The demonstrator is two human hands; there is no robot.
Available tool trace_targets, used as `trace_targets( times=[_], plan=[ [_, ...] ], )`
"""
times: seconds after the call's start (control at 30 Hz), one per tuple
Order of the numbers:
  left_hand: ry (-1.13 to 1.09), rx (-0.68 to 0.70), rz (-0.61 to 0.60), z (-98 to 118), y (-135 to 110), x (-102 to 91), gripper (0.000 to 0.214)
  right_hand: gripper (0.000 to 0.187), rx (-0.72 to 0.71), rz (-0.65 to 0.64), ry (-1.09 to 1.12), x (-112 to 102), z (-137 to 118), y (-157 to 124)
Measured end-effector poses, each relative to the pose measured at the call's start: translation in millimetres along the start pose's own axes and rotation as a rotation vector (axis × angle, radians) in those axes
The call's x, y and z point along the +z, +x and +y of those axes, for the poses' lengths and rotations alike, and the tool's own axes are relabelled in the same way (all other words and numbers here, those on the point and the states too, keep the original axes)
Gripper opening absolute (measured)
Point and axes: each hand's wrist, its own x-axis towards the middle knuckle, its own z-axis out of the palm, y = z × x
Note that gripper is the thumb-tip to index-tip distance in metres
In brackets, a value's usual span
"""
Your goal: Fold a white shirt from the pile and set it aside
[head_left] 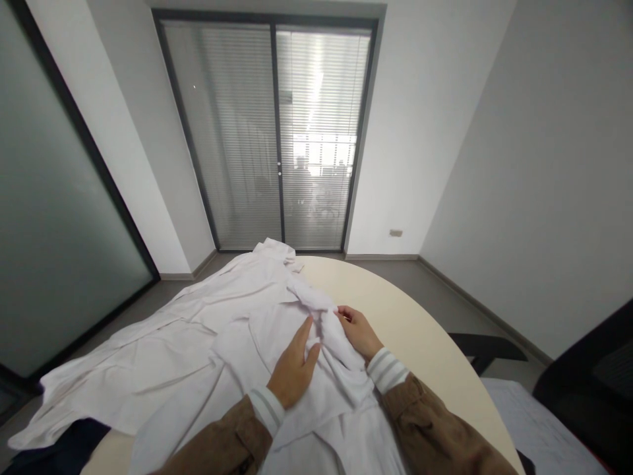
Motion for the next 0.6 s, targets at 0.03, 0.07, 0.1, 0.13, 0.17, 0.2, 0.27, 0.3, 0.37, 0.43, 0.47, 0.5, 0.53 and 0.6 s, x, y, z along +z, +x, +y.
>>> trace_targets(
  times=[0.03, 0.07, 0.1, 0.13, 0.17, 0.2, 0.27, 0.3, 0.37, 0.43, 0.47, 0.5, 0.53, 0.6],
  plan=[
    [0.018, -0.004, 0.014, -1.3, -0.1, 0.5, 0.061, 0.039, 0.037, 0.095, -0.009, -7.7, 4.2, 2.7],
    [0.043, -0.01, 0.026, -2.7, -0.2, 1.0, 0.06, 0.037, 0.075, 0.194, -0.026, -16.5, 8.6, 5.0],
    [0.081, -0.017, 0.031, -4.0, -0.2, 1.5, 0.058, 0.036, 0.124, 0.303, -0.052, -26.3, 12.9, 7.0],
    [0.133, -0.023, 0.026, -5.0, -0.3, 1.9, 0.056, 0.036, 0.158, 0.385, -0.075, -36.8, 16.6, 8.4],
    [0.193, -0.025, 0.015, -5.7, -0.6, 2.2, 0.053, 0.037, 0.178, 0.44, -0.09, -47.4, 19.6, 9.3],
    [0.256, -0.027, -0.001, -6.0, -1.0, 2.4, 0.051, 0.04, 0.193, 0.487, -0.107, -57.6, 21.8, 9.6],
    [0.363, -0.029, -0.031, -5.6, -2.4, 2.4, 0.048, 0.05, 0.207, 0.569, -0.137, -74.7, 24.4, 9.2],
    [0.4, -0.024, -0.045, -4.9, -3.3, 2.1, 0.047, 0.055, 0.206, 0.586, -0.146, -80.6, 25.2, 8.7],
    [0.447, 0.003, -0.08, -3.1, -5.5, 1.1, 0.045, 0.057, 0.163, 0.509, -0.182, -86.8, 27.1, 7.7],
    [0.48, 0.04, -0.118, -1.1, -7.9, -0.1, 0.044, 0.05, 0.078, 0.323, -0.267, -87.5, 30.0, 7.3],
    [0.493, 0.054, -0.134, -0.3, -9.1, -0.6, 0.044, 0.045, 0.039, 0.244, -0.335, -86.9, 31.7, 7.4],
    [0.505, 0.062, -0.149, 0.4, -10.3, -1.0, 0.045, 0.04, 0.011, 0.202, -0.411, -86.3, 33.2, 7.7],
    [0.516, 0.064, -0.162, 0.8, -11.4, -1.2, 0.046, 0.037, -0.004, 0.207, -0.486, -86.0, 34.1, 8.1],
    [0.531, 0.063, -0.181, 0.7, -13.1, -1.0, 0.049, 0.039, -0.019, 0.302, -0.611, -86.4, 32.6, 8.7]
  ],
)
